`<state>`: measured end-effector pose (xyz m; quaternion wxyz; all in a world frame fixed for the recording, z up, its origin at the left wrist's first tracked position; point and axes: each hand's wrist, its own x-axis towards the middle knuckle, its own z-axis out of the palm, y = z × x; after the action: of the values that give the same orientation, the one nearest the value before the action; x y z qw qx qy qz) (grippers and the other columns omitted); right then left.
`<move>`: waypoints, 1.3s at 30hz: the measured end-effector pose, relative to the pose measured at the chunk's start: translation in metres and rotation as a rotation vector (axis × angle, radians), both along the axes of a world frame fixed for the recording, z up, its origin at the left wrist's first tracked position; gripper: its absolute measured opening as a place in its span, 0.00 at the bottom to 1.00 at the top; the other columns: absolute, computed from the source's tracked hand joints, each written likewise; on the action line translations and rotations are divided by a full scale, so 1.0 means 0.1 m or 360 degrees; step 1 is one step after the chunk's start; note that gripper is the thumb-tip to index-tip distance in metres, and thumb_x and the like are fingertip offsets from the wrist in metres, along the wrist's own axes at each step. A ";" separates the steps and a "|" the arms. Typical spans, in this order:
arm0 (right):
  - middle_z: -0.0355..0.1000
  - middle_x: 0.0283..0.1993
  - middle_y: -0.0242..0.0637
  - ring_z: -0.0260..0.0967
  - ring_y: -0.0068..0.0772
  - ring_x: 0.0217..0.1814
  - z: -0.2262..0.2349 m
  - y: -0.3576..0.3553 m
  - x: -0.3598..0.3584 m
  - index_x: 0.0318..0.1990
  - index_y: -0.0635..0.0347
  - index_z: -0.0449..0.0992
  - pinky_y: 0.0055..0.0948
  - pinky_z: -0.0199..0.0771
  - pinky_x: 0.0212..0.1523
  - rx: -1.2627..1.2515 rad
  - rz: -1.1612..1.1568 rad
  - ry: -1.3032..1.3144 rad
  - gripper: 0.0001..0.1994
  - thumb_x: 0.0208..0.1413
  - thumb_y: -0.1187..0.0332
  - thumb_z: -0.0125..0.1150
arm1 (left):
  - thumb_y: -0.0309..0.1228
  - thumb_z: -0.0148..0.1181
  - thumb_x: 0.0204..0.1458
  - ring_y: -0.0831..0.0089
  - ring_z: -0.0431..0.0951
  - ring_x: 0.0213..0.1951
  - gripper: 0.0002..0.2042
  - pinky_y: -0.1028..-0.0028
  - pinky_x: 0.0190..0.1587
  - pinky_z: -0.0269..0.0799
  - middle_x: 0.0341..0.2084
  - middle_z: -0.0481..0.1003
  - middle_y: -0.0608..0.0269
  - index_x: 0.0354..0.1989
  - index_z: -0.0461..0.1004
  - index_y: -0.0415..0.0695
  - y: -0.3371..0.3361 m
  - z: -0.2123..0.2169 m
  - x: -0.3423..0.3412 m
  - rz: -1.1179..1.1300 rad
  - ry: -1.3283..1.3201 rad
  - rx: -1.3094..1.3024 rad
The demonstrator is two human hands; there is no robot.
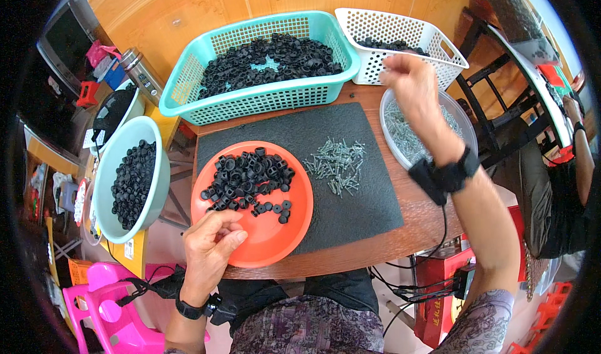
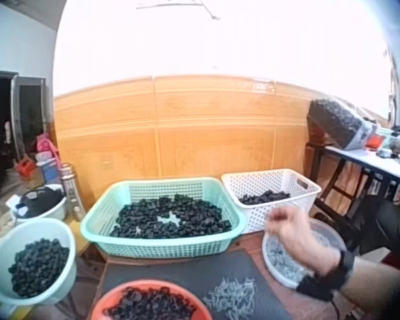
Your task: Assembling small black plastic components by hand.
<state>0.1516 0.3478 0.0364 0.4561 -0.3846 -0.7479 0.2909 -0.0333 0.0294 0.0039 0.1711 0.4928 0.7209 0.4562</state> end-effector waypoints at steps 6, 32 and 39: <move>0.72 0.29 0.30 0.66 0.17 0.31 -0.22 -0.86 0.21 0.34 0.68 0.75 0.18 0.67 0.33 -0.0441 0.0261 -0.0168 0.06 0.48 0.79 0.55 | 0.20 0.63 0.38 0.71 0.73 0.23 0.11 0.74 0.28 0.68 0.21 0.72 0.58 0.33 0.73 0.34 0.28 -0.07 -0.03 -0.0146 0.0422 -0.0145; 0.72 0.29 0.30 0.65 0.12 0.29 -0.14 -2.36 -0.28 0.35 0.67 0.73 0.14 0.66 0.26 -0.1342 0.1023 0.0665 0.05 0.55 0.74 0.57 | 0.26 0.67 0.40 0.72 0.75 0.22 0.10 0.78 0.23 0.68 0.19 0.74 0.60 0.29 0.74 0.36 -0.07 0.19 0.19 -0.0156 -0.0020 0.0445; 0.72 0.30 0.32 0.69 0.16 0.33 -0.17 -2.26 -0.22 0.37 0.67 0.73 0.17 0.71 0.33 -0.1774 0.1009 0.0477 0.07 0.54 0.72 0.58 | 0.23 0.67 0.40 0.73 0.74 0.23 0.09 0.78 0.24 0.68 0.21 0.74 0.59 0.29 0.74 0.35 -0.03 0.13 0.24 -0.0169 -0.0228 0.0426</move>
<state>0.1294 0.1219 0.0197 0.1800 -0.2797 -0.4907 0.8054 -0.0092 0.0266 0.0171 0.1787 0.5147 0.6127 0.5725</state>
